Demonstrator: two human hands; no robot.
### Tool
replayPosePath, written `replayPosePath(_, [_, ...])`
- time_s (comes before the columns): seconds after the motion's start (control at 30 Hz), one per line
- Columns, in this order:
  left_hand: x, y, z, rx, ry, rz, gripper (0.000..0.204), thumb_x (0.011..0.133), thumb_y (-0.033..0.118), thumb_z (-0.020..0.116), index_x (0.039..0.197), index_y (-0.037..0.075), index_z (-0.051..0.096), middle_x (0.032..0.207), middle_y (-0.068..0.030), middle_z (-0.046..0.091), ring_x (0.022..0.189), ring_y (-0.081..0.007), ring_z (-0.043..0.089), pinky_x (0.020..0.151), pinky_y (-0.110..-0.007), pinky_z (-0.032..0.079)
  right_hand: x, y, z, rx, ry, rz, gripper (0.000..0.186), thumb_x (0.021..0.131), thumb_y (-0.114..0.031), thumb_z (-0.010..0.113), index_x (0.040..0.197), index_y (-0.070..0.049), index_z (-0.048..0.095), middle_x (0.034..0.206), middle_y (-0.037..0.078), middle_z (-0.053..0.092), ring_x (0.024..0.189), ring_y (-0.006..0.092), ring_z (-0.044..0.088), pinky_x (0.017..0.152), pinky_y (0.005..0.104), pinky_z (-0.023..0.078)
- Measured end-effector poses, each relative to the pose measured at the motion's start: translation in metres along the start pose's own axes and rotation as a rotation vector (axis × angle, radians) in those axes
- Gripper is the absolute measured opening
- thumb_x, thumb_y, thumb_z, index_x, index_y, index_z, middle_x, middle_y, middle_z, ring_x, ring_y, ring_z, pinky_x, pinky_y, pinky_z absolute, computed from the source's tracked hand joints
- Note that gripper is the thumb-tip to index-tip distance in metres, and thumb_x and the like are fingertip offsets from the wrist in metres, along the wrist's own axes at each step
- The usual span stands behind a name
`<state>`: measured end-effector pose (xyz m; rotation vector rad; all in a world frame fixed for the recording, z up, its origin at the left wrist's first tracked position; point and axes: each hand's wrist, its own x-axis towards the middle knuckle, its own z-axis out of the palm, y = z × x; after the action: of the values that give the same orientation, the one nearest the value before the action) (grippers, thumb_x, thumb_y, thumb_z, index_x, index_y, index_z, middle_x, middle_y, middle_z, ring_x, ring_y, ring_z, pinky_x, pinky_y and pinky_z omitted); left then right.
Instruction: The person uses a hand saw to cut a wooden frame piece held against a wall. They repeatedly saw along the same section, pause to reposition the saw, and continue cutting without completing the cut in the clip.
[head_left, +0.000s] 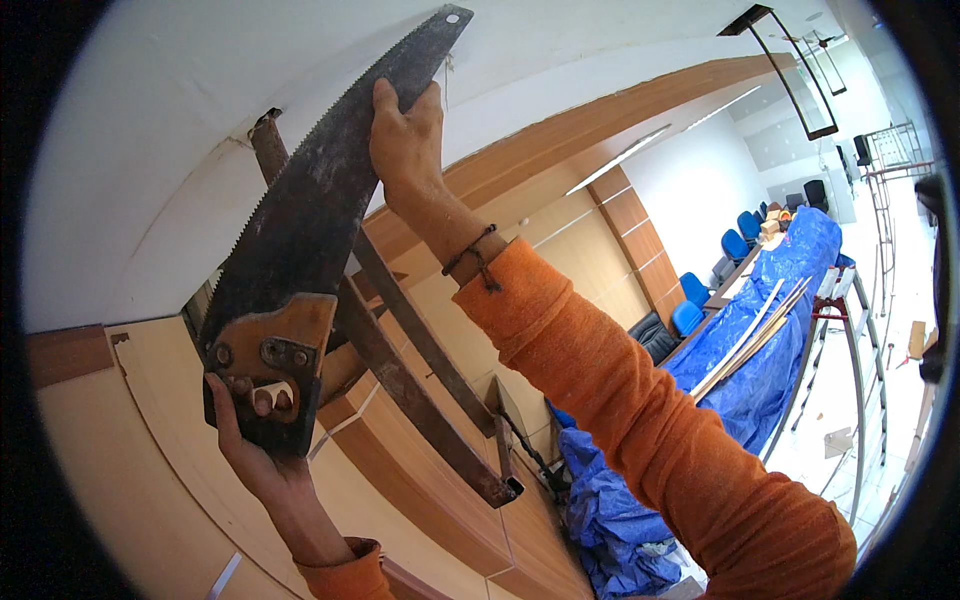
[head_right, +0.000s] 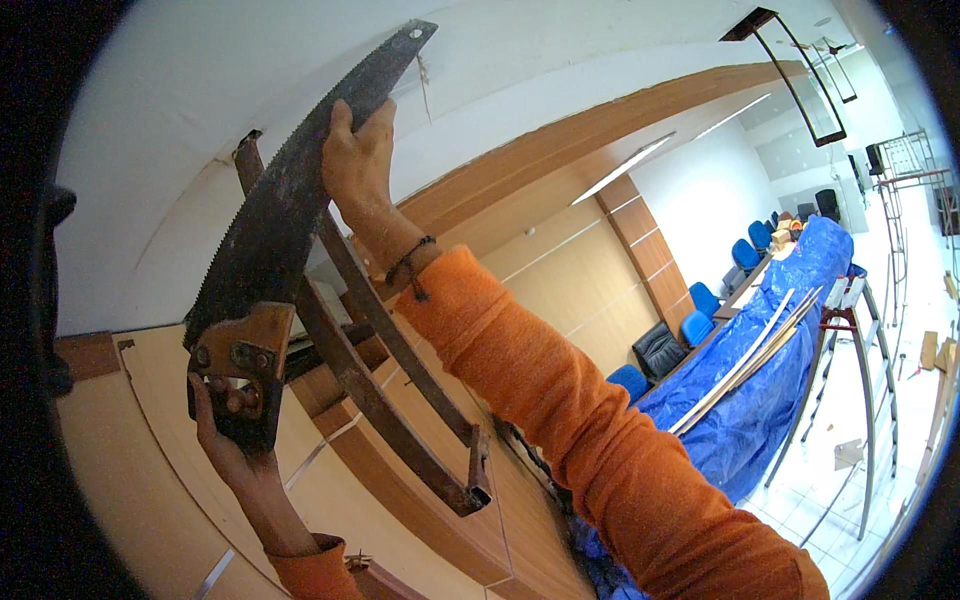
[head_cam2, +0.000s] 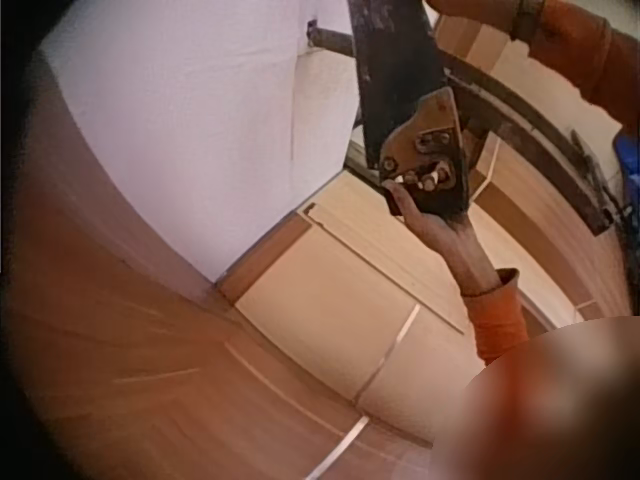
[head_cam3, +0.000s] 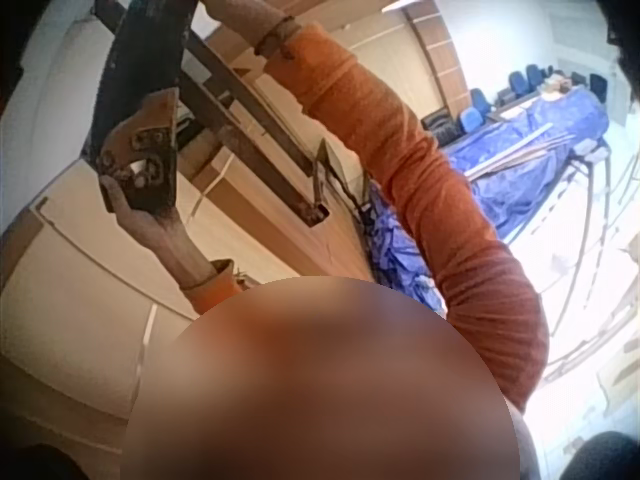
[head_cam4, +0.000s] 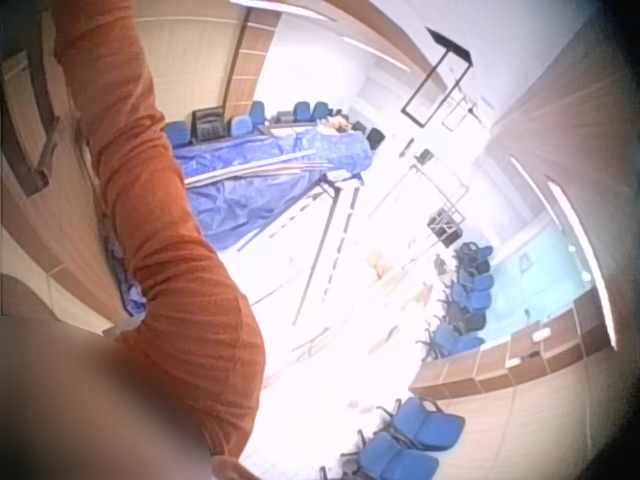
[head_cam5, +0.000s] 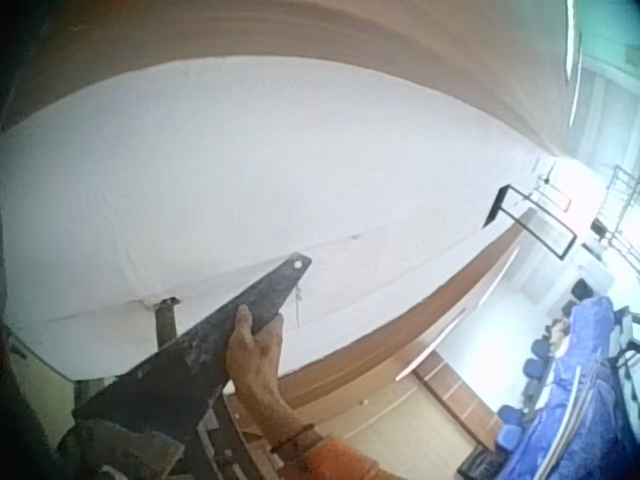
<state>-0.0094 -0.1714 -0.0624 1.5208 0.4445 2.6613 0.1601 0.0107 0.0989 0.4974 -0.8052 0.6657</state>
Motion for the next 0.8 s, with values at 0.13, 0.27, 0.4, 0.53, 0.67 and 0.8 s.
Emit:
replayPosePath(0.13, [-0.002, 0.002, 0.000, 0.001, 0.016, -0.015, 0.026, 0.100, 0.036, 0.064, 0.096, 0.011, 0.061, 0.066, 0.0023, 0.052, 0.059, -0.0078, 0.058, 0.071, -0.035, 0.064, 0.000, 0.005, 0.002, 0.009, 0.019, -0.027, 0.035, 0.102, -0.019, 0.054, 0.119, 0.010, 0.044, 0.113, 0.030, 0.060, 0.104, 0.0381, 0.062, 0.094, 0.0463, 0.047])
replayPosePath(0.27, [-0.003, 0.006, 0.000, -0.015, -0.019, -0.005, 0.026, 0.100, 0.036, 0.065, 0.090, 0.013, 0.059, 0.066, 0.0032, 0.051, 0.058, -0.0073, 0.057, 0.072, -0.035, 0.064, 0.000, 0.006, 0.005, -0.079, 0.022, 0.006, 0.035, 0.101, -0.017, 0.054, 0.119, 0.011, 0.044, 0.114, 0.031, 0.059, 0.107, 0.0391, 0.061, 0.097, 0.0464, 0.045])
replayPosePath(0.4, [0.002, 0.009, -0.002, -0.036, -0.023, -0.004, 0.024, 0.100, 0.033, 0.065, 0.088, 0.014, 0.057, 0.065, 0.0055, 0.050, 0.058, -0.0057, 0.055, 0.070, -0.031, 0.063, 0.000, -0.001, 0.006, -0.093, 0.007, -0.008, 0.034, 0.101, -0.015, 0.055, 0.118, 0.011, 0.043, 0.113, 0.032, 0.059, 0.108, 0.0390, 0.060, 0.097, 0.0459, 0.044])
replayPosePath(0.53, [0.009, 0.013, -0.007, -0.160, -0.136, -0.016, 0.020, 0.100, 0.031, 0.065, 0.092, 0.014, 0.057, 0.065, 0.0068, 0.047, 0.058, -0.0025, 0.052, 0.061, -0.023, 0.057, -0.003, -0.004, 0.009, -0.004, -0.013, -0.028, 0.031, 0.100, -0.014, 0.055, 0.116, 0.011, 0.042, 0.110, 0.030, 0.059, 0.106, 0.0367, 0.060, 0.095, 0.0448, 0.045])
replayPosePath(0.67, [0.017, 0.027, -0.007, -0.156, -0.139, -0.028, 0.021, 0.101, 0.030, 0.065, 0.090, 0.014, 0.056, 0.063, 0.0066, 0.043, 0.056, -0.0030, 0.048, 0.057, -0.022, 0.053, 0.001, -0.003, 0.014, -0.090, 0.009, -0.020, 0.032, 0.100, -0.013, 0.054, 0.116, 0.011, 0.041, 0.111, 0.028, 0.058, 0.104, 0.0336, 0.060, 0.094, 0.0437, 0.046])
replayPosePath(0.8, [0.029, 0.047, -0.006, -0.108, -0.131, -0.002, 0.022, 0.101, 0.030, 0.065, 0.089, 0.014, 0.055, 0.063, 0.0072, 0.039, 0.054, -0.0038, 0.044, 0.055, -0.021, 0.049, 0.004, -0.013, 0.023, -0.085, 0.038, 0.039, 0.029, 0.100, -0.014, 0.055, 0.112, 0.010, 0.045, 0.102, 0.024, 0.059, 0.098, 0.0299, 0.061, 0.086, 0.0431, 0.050])
